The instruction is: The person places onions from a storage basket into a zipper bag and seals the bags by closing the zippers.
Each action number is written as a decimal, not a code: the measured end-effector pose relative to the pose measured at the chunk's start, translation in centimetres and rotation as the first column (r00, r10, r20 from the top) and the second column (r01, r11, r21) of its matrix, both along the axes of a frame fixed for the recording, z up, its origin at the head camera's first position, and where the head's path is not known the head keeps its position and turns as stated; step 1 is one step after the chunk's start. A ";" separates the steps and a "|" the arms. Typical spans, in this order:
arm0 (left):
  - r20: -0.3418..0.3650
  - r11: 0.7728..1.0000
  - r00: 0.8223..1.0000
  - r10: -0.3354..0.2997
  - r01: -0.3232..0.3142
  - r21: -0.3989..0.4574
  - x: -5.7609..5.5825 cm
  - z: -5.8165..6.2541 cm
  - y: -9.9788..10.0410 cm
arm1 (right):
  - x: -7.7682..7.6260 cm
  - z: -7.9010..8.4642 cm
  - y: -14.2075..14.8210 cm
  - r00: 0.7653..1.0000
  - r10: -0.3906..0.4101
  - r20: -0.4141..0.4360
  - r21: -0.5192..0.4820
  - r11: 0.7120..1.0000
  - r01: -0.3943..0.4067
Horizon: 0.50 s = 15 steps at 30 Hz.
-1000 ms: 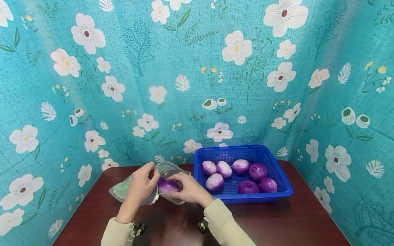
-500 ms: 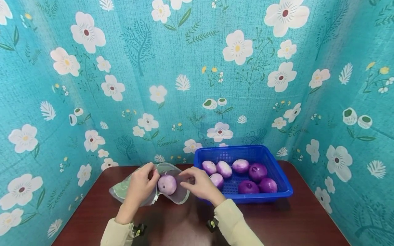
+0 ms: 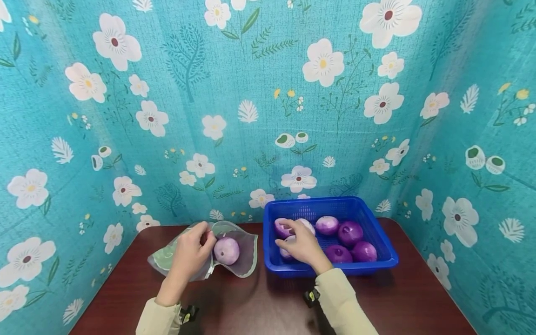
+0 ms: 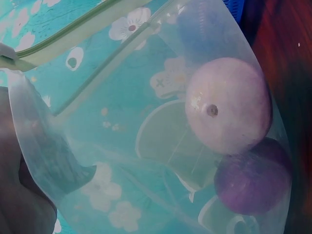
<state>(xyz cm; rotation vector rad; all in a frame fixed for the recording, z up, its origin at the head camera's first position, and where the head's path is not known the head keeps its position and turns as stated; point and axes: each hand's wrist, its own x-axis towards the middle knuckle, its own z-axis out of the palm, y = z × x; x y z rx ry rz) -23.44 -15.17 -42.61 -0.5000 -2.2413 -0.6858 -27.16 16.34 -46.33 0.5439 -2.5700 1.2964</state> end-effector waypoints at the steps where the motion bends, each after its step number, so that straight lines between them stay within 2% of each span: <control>1: -0.001 1.000 1.000 0.001 -0.001 0.001 0.0 0.0 0.0 | 0.0 -0.1 0.3 1.000 -0.018 0.000 0.024 1.000 0.018; 4: -0.005 1.000 1.000 0.000 0.000 0.002 0.0 0.1 0.0 | -0.1 -0.3 1.0 0.999 -0.048 -0.010 0.106 0.993 0.049; 8: -0.001 1.000 1.000 0.001 -0.001 0.000 0.0 0.0 0.0 | -0.3 -0.7 1.6 0.999 -0.050 -0.015 0.188 0.981 0.052; 15: 0.013 1.000 1.000 0.003 -0.003 0.005 0.0 0.0 0.0 | -0.7 -1.7 1.8 0.998 -0.054 0.011 0.246 0.968 0.049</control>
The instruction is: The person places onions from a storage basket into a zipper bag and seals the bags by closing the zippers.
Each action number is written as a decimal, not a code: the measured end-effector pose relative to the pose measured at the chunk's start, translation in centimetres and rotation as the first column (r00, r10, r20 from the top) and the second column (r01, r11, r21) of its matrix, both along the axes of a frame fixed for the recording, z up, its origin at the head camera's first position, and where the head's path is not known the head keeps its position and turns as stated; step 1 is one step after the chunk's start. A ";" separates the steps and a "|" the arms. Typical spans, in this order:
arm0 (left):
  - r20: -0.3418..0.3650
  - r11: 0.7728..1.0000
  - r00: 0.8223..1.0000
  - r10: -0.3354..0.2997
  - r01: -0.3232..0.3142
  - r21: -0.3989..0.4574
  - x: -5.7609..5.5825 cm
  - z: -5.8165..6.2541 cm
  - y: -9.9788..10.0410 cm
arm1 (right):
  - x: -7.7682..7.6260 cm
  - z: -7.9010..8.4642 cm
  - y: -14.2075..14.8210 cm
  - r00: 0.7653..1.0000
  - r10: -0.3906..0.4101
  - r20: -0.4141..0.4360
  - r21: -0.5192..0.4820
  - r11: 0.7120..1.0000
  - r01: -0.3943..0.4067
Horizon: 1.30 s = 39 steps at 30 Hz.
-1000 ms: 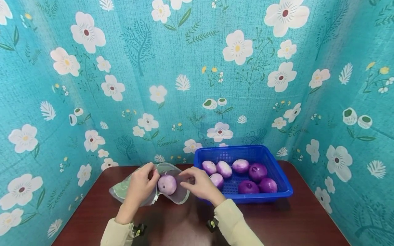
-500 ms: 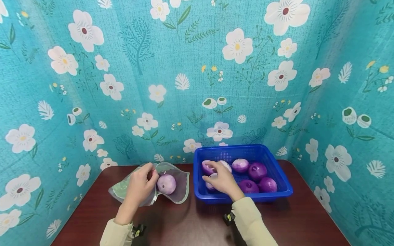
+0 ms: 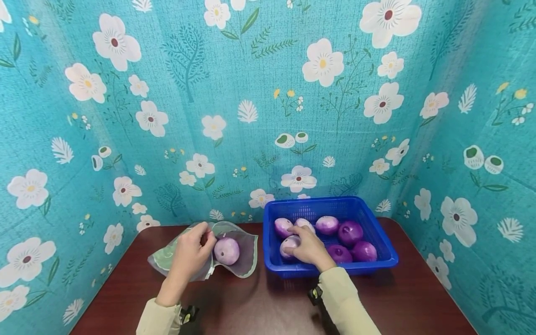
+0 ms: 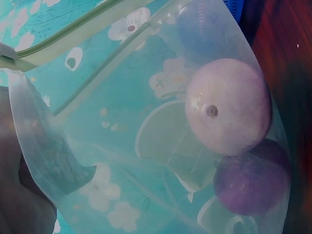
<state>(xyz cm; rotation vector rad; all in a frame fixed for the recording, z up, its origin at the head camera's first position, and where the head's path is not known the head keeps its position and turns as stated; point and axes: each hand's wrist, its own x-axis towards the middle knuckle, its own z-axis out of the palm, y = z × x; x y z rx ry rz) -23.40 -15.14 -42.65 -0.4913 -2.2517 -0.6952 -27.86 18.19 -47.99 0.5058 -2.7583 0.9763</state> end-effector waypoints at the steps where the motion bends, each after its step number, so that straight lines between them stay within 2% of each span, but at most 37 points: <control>1: 0.001 1.000 1.000 0.000 0.000 0.000 0.0 0.0 0.0 | 0.0 -0.1 0.0 1.000 -0.002 0.003 0.005 1.000 0.002; 13: -0.013 1.000 1.000 -0.007 0.007 -0.001 -0.1 -0.2 0.0 | -0.9 -0.9 -0.3 0.997 -0.017 0.071 0.050 0.999 0.013; 22: -0.010 1.000 1.000 -0.005 0.005 0.004 0.0 -0.3 0.1 | -1.0 -0.9 -0.8 0.996 -0.027 0.082 0.084 0.996 0.021; 39: 0.008 1.000 1.000 -0.001 0.001 0.006 0.1 -0.2 0.1 | -1.0 -1.0 -0.9 0.994 -0.012 0.106 0.063 0.998 0.006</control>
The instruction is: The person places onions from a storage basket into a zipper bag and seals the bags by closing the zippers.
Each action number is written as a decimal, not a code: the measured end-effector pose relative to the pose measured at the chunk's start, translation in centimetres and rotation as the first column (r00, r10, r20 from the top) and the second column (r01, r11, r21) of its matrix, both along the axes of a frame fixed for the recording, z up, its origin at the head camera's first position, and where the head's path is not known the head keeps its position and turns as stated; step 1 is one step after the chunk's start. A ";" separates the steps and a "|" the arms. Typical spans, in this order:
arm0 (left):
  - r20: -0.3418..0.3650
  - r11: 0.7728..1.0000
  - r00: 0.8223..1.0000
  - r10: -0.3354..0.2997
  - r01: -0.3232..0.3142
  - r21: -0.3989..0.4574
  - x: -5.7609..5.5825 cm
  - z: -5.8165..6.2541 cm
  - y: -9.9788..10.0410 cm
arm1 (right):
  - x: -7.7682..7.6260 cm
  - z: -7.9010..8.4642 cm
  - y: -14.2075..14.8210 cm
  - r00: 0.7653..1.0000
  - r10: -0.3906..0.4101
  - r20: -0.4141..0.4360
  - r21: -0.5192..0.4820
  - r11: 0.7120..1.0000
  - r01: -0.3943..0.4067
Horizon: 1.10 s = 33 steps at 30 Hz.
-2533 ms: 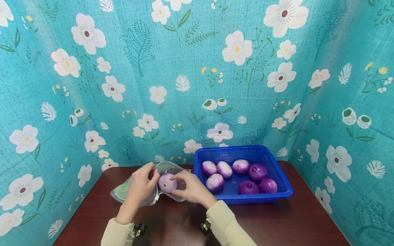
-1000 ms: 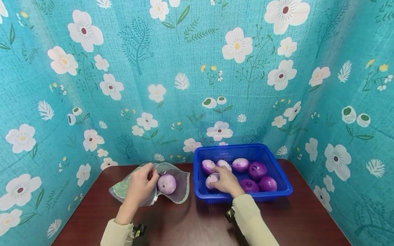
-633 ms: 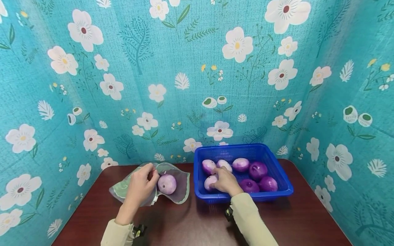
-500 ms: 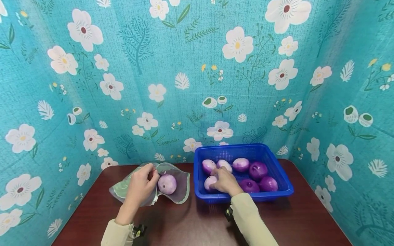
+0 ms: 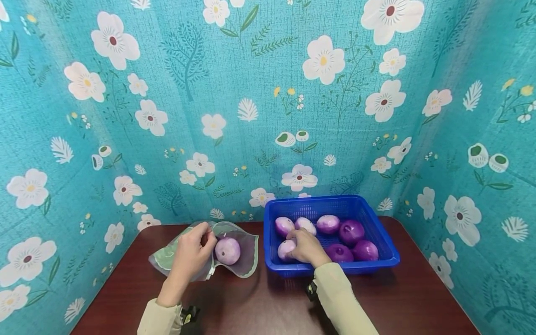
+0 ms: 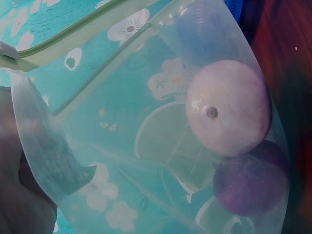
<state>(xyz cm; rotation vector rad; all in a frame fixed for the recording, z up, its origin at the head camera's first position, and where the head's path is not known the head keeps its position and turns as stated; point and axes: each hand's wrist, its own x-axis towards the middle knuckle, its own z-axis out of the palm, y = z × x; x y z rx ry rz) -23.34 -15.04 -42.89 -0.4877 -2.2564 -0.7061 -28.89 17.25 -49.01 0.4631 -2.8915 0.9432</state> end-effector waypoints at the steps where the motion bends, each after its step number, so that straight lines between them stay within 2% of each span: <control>1: 0.000 1.000 1.000 -0.001 0.001 0.000 0.0 0.0 0.0 | 0.0 0.0 0.0 1.000 0.001 -0.006 0.004 1.000 -0.001; 13: -0.024 1.000 1.000 -0.011 0.011 -0.011 -0.1 -0.2 -0.1 | 0.0 0.0 0.1 1.000 -0.019 -0.025 -0.003 1.000 0.019; 20: 0.017 1.000 1.000 0.009 -0.008 -0.010 0.1 -0.1 0.0 | -0.1 0.0 0.2 0.999 -0.026 -0.034 -0.022 0.999 0.025; 33: 0.055 1.000 0.998 0.006 -0.007 0.010 0.0 -0.2 0.0 | -0.2 0.3 0.4 0.999 -0.034 -0.023 -0.072 0.997 0.032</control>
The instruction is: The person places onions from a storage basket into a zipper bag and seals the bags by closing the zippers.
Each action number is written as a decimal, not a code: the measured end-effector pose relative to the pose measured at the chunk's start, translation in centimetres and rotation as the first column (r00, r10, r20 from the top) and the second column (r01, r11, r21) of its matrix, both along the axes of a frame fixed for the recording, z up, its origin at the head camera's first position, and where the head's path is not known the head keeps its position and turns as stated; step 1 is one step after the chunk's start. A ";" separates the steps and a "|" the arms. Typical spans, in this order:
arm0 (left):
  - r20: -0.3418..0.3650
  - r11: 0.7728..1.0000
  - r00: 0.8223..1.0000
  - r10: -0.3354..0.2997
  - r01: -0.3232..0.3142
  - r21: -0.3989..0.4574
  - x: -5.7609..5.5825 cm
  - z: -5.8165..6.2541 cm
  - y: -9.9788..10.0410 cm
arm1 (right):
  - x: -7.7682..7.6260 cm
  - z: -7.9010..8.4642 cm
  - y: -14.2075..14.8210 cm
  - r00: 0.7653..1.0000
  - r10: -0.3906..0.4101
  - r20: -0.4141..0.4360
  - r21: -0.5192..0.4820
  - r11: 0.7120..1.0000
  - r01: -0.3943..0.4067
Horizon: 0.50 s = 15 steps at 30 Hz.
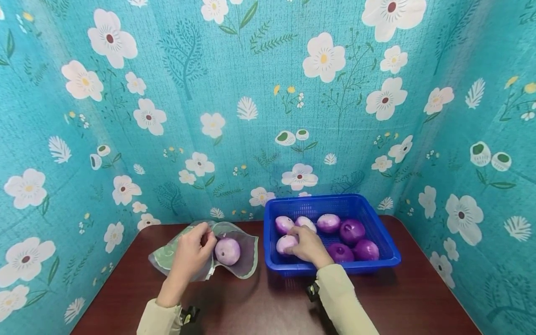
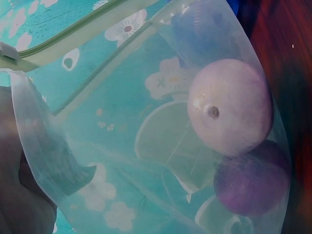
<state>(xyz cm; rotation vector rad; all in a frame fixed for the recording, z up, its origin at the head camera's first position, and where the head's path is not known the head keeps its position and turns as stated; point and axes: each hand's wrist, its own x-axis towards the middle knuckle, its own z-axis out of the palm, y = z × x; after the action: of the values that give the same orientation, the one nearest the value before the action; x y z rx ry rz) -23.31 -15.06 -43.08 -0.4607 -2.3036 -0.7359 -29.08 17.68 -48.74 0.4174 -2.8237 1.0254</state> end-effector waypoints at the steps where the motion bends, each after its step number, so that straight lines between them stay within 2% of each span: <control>1: -0.003 1.000 1.000 -0.001 0.001 -0.001 0.0 0.0 0.0 | 0.0 0.0 0.0 1.000 0.003 0.000 -0.004 1.000 -0.003; 8: -0.031 1.000 0.999 -0.014 0.014 -0.014 0.0 0.0 -0.1 | 0.1 0.1 0.1 1.000 -0.004 0.003 -0.007 1.000 0.004; 15: -0.028 1.000 1.000 -0.004 0.004 -0.010 0.0 -0.1 -0.1 | 0.1 0.0 0.1 1.000 -0.013 -0.001 -0.012 1.000 0.013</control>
<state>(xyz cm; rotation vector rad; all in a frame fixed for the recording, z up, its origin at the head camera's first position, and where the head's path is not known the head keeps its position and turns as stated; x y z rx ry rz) -23.31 -15.17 -43.19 -0.4775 -2.2816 -0.7161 -29.03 17.79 -48.73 0.3972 -2.8135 1.0393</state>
